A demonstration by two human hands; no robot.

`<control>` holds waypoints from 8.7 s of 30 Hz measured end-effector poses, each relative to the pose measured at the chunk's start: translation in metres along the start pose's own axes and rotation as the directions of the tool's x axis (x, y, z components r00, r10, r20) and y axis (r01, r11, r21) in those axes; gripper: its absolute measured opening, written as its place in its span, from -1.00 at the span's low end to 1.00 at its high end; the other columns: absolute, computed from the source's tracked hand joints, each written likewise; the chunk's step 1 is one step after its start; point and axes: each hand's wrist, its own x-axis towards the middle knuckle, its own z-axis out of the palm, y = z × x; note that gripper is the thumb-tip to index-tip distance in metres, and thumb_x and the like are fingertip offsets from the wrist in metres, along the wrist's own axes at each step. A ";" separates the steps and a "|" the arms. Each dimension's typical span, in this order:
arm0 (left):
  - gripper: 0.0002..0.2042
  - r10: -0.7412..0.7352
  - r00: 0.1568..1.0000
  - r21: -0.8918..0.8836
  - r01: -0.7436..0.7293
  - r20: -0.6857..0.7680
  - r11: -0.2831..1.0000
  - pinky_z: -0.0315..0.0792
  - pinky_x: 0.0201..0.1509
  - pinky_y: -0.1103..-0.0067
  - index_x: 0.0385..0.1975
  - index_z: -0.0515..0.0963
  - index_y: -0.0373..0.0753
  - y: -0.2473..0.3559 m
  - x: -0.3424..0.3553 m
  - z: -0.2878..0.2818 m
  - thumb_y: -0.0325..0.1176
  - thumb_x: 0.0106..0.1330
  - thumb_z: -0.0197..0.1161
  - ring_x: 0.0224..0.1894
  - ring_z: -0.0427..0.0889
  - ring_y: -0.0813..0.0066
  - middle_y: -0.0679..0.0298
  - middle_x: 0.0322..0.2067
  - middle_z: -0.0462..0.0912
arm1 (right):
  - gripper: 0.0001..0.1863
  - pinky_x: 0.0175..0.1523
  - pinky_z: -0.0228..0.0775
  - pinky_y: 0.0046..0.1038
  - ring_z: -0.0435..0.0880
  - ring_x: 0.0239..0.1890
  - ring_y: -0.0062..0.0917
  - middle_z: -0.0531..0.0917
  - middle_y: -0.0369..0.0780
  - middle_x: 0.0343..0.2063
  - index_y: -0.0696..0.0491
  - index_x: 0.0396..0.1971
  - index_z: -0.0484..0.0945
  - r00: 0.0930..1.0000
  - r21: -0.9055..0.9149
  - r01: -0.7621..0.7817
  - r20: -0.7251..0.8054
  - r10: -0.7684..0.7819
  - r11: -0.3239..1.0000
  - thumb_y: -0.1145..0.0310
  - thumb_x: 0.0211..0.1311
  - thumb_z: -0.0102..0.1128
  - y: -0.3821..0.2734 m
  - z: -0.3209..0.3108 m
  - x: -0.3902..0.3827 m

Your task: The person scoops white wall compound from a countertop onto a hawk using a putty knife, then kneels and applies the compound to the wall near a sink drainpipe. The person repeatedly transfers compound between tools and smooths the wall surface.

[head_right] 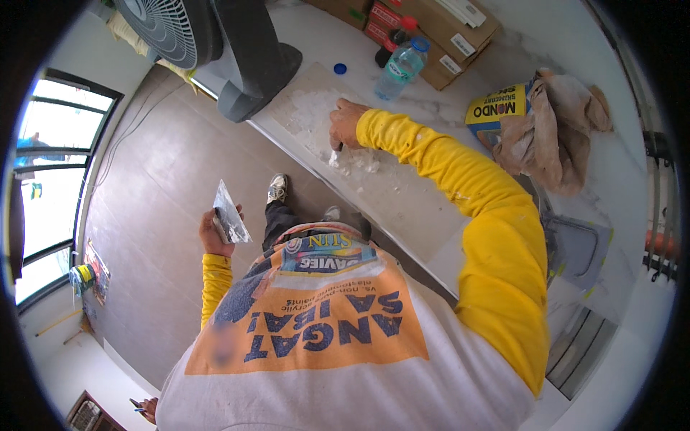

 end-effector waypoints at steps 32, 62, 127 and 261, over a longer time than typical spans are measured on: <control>-0.49 -0.238 0.961 0.175 0.212 0.141 0.961 0.53 0.08 0.21 0.07 0.44 -0.41 -0.013 0.037 0.095 -0.13 0.25 0.17 -0.06 0.64 -0.02 -0.13 -0.09 0.63 | -0.67 0.15 0.32 -0.16 0.54 0.14 -0.32 0.68 -0.26 -0.04 -0.23 -0.05 0.66 0.795 0.472 -0.460 -0.160 0.586 0.752 0.36 0.21 0.07 0.015 0.026 -0.032; -0.47 -0.810 0.505 0.547 0.605 0.297 0.578 0.58 0.05 0.29 0.07 0.47 -0.44 0.030 0.237 0.183 -0.13 0.23 0.22 -0.09 0.68 0.07 -0.12 -0.09 0.64 | -0.73 -0.46 0.64 -0.35 0.73 -0.44 -0.13 0.66 0.05 -0.33 0.34 -0.28 0.52 -0.127 0.471 0.363 0.880 0.458 -0.804 0.42 0.12 0.15 -0.097 0.100 -0.023; -0.69 -0.581 0.758 0.332 0.488 0.297 0.807 0.55 0.16 0.29 0.08 0.41 -0.31 -0.123 0.037 0.298 -0.26 0.50 -0.05 -0.02 0.65 0.20 0.10 -0.03 0.61 | -0.52 0.22 0.35 -0.37 0.58 0.09 -0.23 0.61 -0.10 0.03 0.06 0.10 0.56 -0.090 0.662 0.405 -0.657 0.749 0.630 0.70 0.18 0.01 -0.141 0.117 -0.150; -0.66 -0.707 0.588 0.345 0.618 0.393 0.706 0.52 0.17 0.33 0.11 0.43 -0.30 -0.007 0.099 0.210 -0.24 0.46 0.05 0.00 0.65 0.29 0.14 0.00 0.63 | -0.44 0.13 0.40 -0.23 0.57 -0.06 -0.21 0.64 -0.16 -0.02 0.00 0.06 0.57 0.236 0.752 -0.209 -0.581 0.779 0.625 0.70 -0.02 0.05 -0.183 0.033 -0.100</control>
